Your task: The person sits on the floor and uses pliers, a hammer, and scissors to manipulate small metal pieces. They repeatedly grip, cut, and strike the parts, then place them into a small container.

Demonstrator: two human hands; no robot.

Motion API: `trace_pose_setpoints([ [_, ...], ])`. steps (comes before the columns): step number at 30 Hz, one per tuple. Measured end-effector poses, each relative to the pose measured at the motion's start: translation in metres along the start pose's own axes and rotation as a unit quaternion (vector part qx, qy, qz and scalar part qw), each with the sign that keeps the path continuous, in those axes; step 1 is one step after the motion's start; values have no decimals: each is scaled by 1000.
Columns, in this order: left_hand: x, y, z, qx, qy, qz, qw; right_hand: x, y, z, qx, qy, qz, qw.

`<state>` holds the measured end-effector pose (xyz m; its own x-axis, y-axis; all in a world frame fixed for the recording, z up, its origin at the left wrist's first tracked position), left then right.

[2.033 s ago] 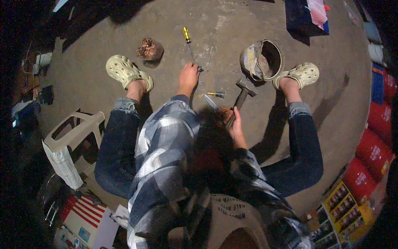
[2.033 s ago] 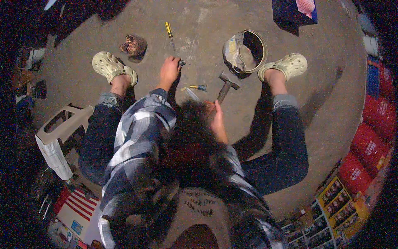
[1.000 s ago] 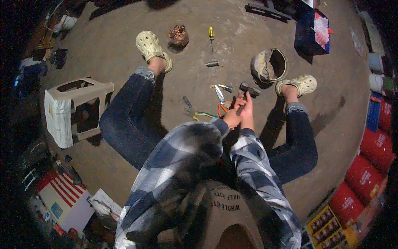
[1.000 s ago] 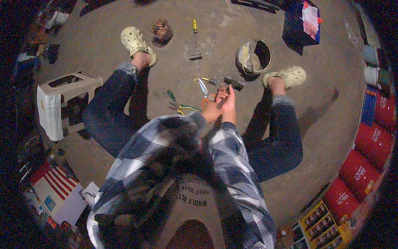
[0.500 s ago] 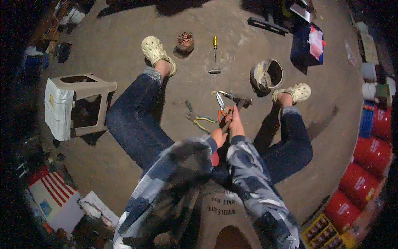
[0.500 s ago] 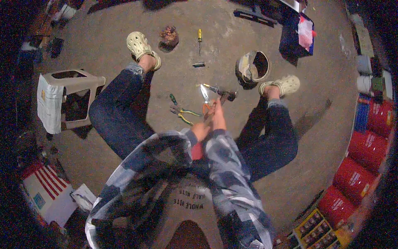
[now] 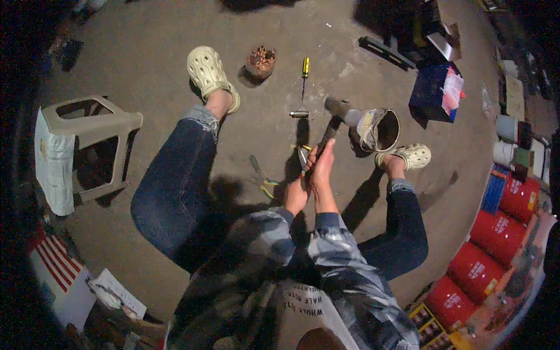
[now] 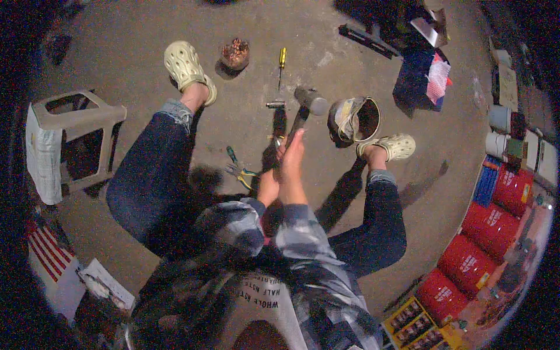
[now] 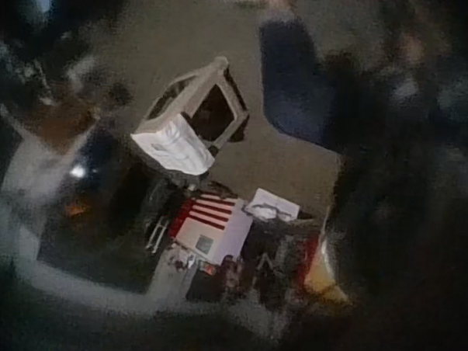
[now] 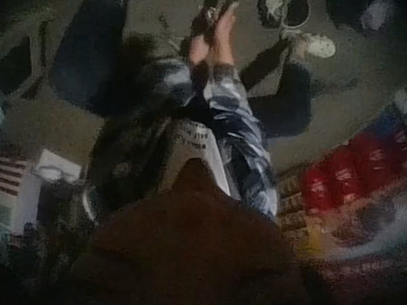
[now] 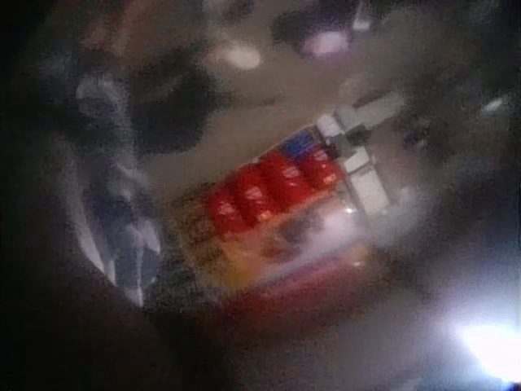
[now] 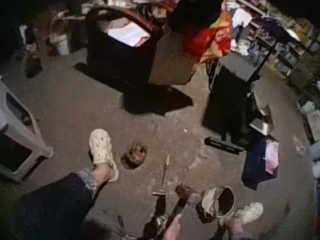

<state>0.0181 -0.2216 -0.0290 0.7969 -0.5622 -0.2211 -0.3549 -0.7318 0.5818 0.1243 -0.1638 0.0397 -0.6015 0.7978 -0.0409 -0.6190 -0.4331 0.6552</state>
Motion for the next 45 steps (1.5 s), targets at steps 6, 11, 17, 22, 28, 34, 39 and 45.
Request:
trace_pose_setpoints([
  [6, -26, -16, -28, 18, 123, -54, 991, 15, -3, -17, -189, 91, -13, 978],
  [11, -30, -9, -23, -4, 108, -63, 992, 32, -59, -83, 14, 198, -34, 979],
  [17, -19, -25, -28, 6, 126, -75, 989, 22, -63, -89, 33, 159, 2, 987],
  [22, -20, -28, -31, 10, 127, -81, 989, 17, -12, 0, -90, 97, 19, 991],
  [28, -21, -29, -31, 16, 125, -53, 991, -1, -7, -54, -297, 308, -253, 868],
  [34, -26, -24, -27, -2, 135, -80, 988, 5, -45, -110, 51, 265, 0, 963],
  [39, -19, -35, -29, 13, 130, -55, 990, -8, -47, -92, 82, 96, -49, 991],
  [45, -19, -44, -37, 23, 137, -76, 987, 11, -14, 27, -120, 2, -9, 993],
])
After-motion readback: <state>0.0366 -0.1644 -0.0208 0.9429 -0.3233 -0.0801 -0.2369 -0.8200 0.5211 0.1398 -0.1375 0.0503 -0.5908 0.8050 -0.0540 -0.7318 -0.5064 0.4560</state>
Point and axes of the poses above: each hand's wrist, its own y-axis away from the middle knuckle, its own x-axis out of the palm, z = x × y, the point moved 5 cm from there along -y, towards the middle knuckle, and after that the axes turned 2 degrees about -x, right-handed, at the moved point
